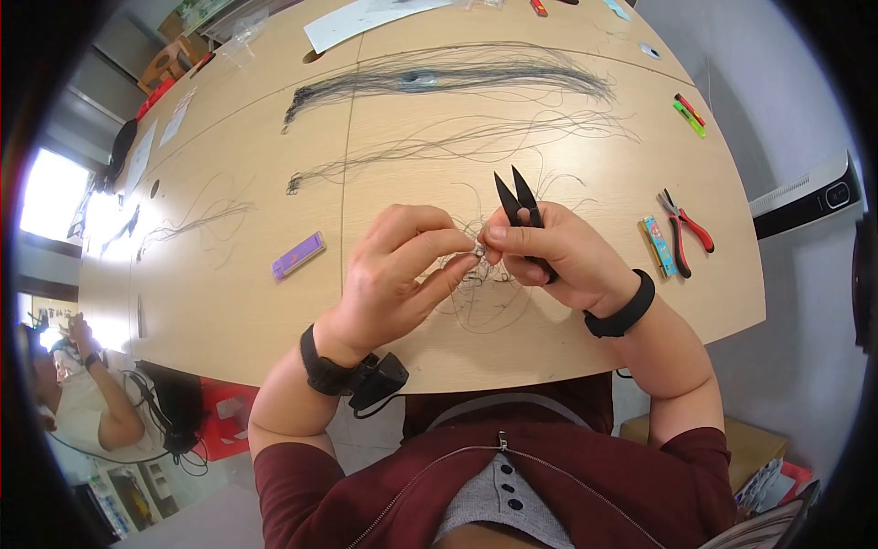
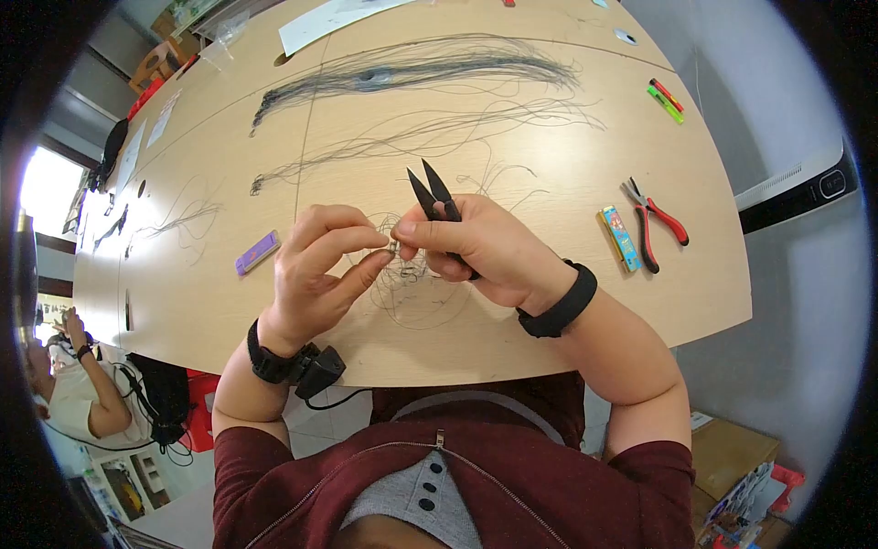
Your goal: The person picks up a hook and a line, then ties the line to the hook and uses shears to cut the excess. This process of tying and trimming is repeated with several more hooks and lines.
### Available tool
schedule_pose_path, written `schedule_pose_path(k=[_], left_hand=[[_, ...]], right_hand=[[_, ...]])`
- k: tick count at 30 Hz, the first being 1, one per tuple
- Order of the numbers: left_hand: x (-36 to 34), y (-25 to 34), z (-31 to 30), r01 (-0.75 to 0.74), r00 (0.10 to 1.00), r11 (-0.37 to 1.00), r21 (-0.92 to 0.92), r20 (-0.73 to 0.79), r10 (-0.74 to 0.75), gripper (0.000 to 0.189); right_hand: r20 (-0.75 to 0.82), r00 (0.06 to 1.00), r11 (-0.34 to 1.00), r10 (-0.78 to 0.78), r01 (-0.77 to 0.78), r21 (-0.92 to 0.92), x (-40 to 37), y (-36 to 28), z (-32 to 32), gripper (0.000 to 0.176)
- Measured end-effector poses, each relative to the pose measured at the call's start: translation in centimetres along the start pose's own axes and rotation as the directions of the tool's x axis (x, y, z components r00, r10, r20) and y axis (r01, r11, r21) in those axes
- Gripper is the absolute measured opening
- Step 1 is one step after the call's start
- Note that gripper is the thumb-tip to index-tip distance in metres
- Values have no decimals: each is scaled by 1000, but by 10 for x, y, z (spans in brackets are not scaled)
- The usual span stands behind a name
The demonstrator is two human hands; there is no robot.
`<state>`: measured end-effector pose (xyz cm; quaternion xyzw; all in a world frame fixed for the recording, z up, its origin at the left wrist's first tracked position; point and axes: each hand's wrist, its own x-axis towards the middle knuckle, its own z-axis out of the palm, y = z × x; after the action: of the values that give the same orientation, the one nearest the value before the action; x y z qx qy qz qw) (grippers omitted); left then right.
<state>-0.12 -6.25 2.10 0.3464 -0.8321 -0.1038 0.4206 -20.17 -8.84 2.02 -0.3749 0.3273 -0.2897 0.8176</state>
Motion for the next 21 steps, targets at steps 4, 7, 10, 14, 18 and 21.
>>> schedule_pose_path(k=[4, 7, 10, 14, 18, 21], left_hand=[[0, -2, 3, -3, 998, 1000, -16, -67, 1, 17], [-1, 0, 0, 72, 996, 994, -82, -41, -76, 15], [-3, 1, -4, 269, 962, 924, -273, 35, -269, 11], [-3, -5, -5, 483, 860, 675, -557, 159, -484, 7], [-2, -6, -5, 521, 831, 587, -620, 208, -517, 7], [-3, -7, -3, 505, 850, 640, -578, 204, -486, 7]], right_hand=[[-10, 1000, 999, -17, 17, -39, -1, -1, 2, 17], [5, 1000, 994, -27, 27, -107, 1, 2, 0, 17], [-72, 995, 975, -70, 52, -218, 0, 0, 6, 16], [-152, 973, 815, -171, 53, -577, -3, -4, 5, 15], [-143, 916, 610, -375, 128, -782, -8, -5, 0, 15], [-133, 901, 657, -413, 193, -729, -13, -13, 8, 16]])
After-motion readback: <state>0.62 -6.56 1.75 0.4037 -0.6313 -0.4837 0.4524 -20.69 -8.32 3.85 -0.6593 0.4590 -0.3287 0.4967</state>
